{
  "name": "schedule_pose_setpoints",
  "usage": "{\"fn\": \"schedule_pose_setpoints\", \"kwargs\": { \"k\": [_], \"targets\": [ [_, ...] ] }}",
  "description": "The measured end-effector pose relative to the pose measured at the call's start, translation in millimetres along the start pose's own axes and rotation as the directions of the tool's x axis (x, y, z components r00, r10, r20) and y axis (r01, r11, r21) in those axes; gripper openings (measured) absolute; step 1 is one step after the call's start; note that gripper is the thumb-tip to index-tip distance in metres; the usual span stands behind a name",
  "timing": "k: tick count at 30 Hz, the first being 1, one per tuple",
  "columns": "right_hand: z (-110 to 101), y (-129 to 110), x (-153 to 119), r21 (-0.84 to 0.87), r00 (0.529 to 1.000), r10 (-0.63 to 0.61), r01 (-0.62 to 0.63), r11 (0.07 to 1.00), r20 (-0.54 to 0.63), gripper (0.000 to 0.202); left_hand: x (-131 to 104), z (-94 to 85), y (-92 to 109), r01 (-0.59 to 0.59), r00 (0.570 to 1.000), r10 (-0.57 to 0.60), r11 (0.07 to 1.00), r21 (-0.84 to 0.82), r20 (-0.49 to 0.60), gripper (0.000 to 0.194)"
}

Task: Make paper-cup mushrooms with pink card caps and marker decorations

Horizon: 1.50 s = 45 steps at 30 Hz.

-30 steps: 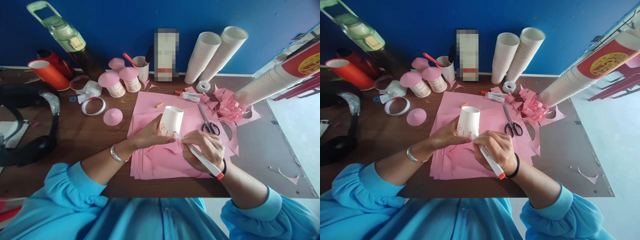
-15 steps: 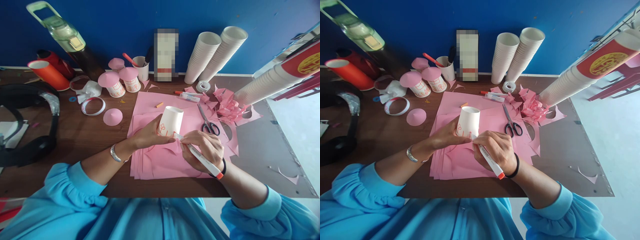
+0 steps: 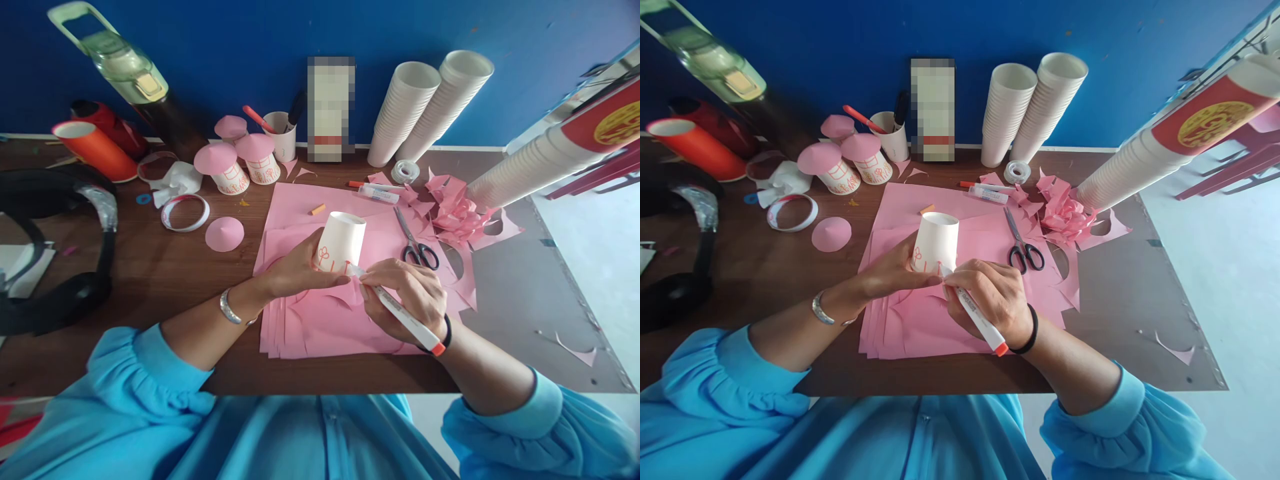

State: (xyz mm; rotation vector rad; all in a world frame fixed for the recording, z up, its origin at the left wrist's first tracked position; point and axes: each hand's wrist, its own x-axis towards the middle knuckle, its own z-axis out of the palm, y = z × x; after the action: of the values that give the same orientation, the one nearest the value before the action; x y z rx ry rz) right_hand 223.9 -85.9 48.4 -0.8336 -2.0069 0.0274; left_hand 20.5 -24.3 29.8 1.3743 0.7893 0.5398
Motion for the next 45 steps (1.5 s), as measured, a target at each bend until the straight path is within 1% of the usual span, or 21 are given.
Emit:
{"fn": "schedule_pose_setpoints", "kwargs": {
  "k": [6, 12, 22, 29, 37, 45],
  "targets": [
    [0.6, 0.0, -0.7, -0.005, 1.0, 0.001, -0.002, 1.0, -0.024, 0.019, 0.0, 0.0, -0.1, 0.013, 1.0, -0.013, 1.0, -0.001, -0.008, 0.069],
    [-0.3, -0.8, -0.4, -0.022, 1.0, 0.008, -0.008, 1.0, -0.014, 0.019, -0.1, 0.3, 1.8, 0.023, 1.0, -0.023, 1.0, -0.006, -0.009, 0.069],
    [0.1, -0.9, -1.3, -0.003, 1.0, 0.012, -0.012, 1.0, -0.012, 0.02, -0.9, -0.5, 2.0, -0.01, 1.0, 0.01, 1.0, 0.015, -0.009, 0.066],
    [-1.9, -1.7, 1.2, 0.024, 1.0, -0.014, 0.014, 1.0, -0.026, 0.021, -0.1, -0.2, 0.8, -0.019, 1.0, 0.019, 1.0, 0.005, 0.005, 0.064],
    [-0.3, -1.0, 0.5, 0.005, 1.0, -0.01, 0.01, 1.0, -0.02, 0.021, -0.3, -0.5, 2.9, -0.004, 1.0, 0.004, 1.0, 0.009, 0.013, 0.064],
    [0.0, 0.0, -0.2, 0.014, 1.0, -0.009, 0.01, 1.0, -0.013, 0.021, 0.1, -0.5, 0.8, -0.005, 1.0, 0.005, 1.0, 0.027, 0.0, 0.066]
  ]
}}
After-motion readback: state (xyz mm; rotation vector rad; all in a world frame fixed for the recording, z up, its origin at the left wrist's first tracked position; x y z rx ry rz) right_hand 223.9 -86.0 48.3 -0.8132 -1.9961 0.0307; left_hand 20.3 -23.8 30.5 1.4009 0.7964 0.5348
